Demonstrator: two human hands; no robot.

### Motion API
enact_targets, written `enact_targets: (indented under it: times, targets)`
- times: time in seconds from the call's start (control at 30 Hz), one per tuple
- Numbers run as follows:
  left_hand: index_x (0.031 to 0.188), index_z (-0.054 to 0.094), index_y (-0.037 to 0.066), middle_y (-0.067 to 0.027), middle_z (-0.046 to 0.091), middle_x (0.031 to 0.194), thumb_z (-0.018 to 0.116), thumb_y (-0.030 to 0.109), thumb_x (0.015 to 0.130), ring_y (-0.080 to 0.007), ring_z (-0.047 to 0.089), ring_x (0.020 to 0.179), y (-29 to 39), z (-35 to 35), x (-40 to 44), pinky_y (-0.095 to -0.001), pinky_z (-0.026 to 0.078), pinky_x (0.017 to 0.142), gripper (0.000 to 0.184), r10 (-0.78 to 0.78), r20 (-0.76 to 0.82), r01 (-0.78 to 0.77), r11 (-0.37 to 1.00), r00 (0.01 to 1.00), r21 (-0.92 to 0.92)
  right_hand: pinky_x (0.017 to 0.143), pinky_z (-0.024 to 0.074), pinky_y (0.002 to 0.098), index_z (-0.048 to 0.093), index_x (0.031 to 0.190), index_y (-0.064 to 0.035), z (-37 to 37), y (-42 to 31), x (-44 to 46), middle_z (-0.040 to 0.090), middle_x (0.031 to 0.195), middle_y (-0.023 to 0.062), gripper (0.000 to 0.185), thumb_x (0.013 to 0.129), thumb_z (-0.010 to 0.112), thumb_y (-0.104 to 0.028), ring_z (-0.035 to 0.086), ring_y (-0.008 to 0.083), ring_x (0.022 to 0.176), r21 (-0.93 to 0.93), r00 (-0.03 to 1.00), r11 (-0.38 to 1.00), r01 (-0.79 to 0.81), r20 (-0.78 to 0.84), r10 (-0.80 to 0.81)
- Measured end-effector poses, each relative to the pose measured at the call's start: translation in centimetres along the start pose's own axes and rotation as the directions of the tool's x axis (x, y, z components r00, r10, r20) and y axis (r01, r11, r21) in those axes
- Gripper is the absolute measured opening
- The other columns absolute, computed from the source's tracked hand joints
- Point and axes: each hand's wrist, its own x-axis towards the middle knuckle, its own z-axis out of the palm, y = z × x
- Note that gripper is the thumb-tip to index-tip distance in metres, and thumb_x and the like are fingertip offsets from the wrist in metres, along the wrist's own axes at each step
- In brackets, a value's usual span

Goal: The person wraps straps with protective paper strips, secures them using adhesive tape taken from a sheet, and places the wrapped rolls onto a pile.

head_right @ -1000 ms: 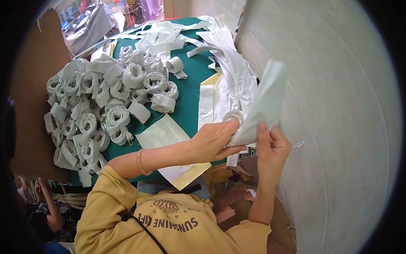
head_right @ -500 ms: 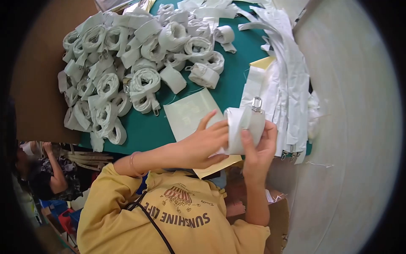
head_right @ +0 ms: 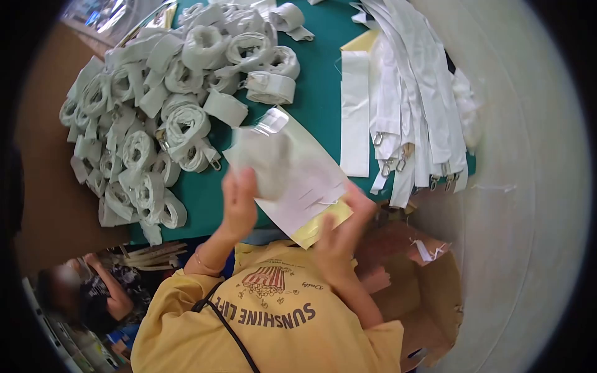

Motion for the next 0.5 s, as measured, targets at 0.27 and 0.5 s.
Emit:
enact_targets:
  times: [0.27, 0.5]
  targets:
    - [0.111, 0.05, -0.003, -0.0136, 0.055, 0.098, 0.047, 0.015, 0.089, -0.0299, 0.045, 0.094, -4.4, 5.8, 7.4, -0.0376, 0.027, 0.086, 0.028, 0.459, -0.114, -0.434, 0.88, 0.881, 0.193, 0.058, 0.0415, 0.0271, 0.058, 0.101, 0.0019, -3.9, 5.3, 0.2, 0.061, 0.074, 0.0092, 0.021, 0.093, 0.051, -0.015, 0.049, 0.0084, 0.064, -0.228, 0.844, 0.902, -0.366, 0.327, 0.425]
    - [0.118, 0.044, -0.005, -0.0201, 0.053, 0.106, 0.046, 0.022, 0.092, -0.0341, 0.044, 0.1, -8.6, 14.8, 12.3, -0.0402, 0.027, 0.087, 0.038, 0.447, -0.318, -0.396, 0.893, 0.836, 0.214, 0.064, 0.0431, 0.0447, 0.055, 0.09, 0.0007, -2.4, 7.4, 10.6, 0.056, 0.081, 0.0161, 0.011, 0.081, 0.06, -0.005, 0.054, 0.0385, 0.074, -0.632, 0.962, 0.725, 0.272, 0.166, -0.217]
